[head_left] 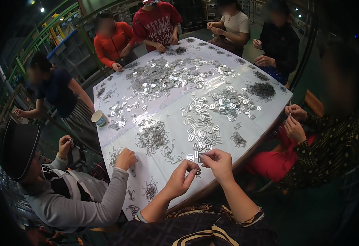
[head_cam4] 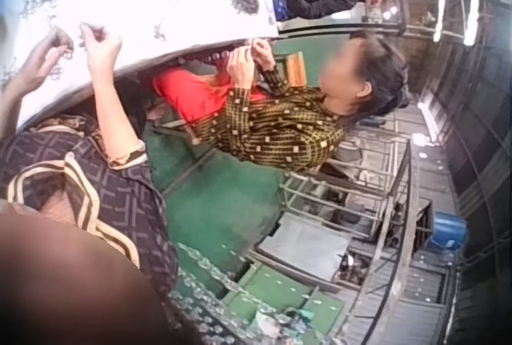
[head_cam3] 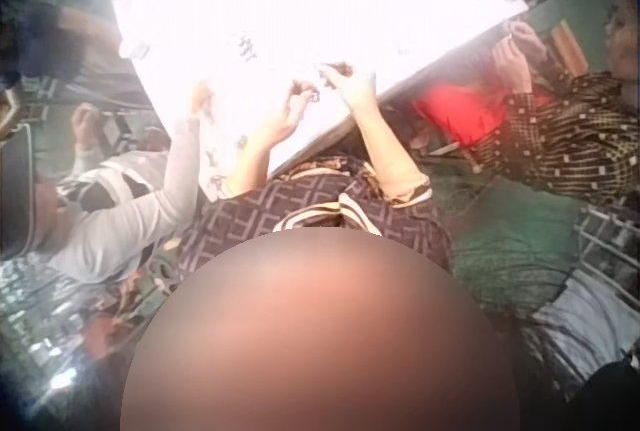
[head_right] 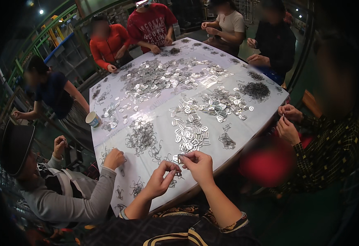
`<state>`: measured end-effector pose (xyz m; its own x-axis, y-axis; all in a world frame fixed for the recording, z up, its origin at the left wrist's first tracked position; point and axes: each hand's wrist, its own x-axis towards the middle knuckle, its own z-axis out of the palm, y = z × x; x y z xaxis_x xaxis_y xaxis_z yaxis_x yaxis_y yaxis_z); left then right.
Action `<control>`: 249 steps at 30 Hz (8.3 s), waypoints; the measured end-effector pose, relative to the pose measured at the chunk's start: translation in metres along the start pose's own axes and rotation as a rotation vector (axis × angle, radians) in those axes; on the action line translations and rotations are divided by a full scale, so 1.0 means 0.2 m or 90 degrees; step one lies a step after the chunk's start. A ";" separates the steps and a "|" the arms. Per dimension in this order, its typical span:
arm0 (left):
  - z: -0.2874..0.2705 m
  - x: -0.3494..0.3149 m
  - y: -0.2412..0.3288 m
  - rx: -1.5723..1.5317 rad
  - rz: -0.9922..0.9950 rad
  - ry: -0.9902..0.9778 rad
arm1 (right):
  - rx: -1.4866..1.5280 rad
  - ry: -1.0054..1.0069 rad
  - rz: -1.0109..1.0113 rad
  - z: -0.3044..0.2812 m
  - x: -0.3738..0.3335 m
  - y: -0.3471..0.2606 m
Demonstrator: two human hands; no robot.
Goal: The person sits at a large table with several others and repeatedly picks up small metal tags and wire loops, then threads the loops through the tags to form keychains. The person places the finished keychains onto a nearby hanging rack. The task is repetitive and performed by hand without tools.
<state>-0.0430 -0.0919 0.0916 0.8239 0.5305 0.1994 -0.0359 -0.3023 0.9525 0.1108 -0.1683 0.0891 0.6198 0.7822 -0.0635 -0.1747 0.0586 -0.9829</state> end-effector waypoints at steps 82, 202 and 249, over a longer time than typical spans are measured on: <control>-0.08 0.09 0.16 -0.191 0.093 0.033 | -0.193 0.010 -0.300 -0.10 -0.10 -0.04; 0.21 0.35 -0.43 0.793 0.029 -0.183 | -0.347 0.124 -0.247 -0.37 -0.64 0.08; 0.37 -0.18 -0.03 -0.099 -0.089 -0.212 | -0.590 0.088 -0.301 -0.28 -0.13 0.49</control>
<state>-0.0303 -0.1683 0.0613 0.9645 0.2640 0.0035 0.0259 -0.1077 0.9938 0.1200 -0.2182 -0.0145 0.5646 0.7222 0.3995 0.7256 -0.2037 -0.6573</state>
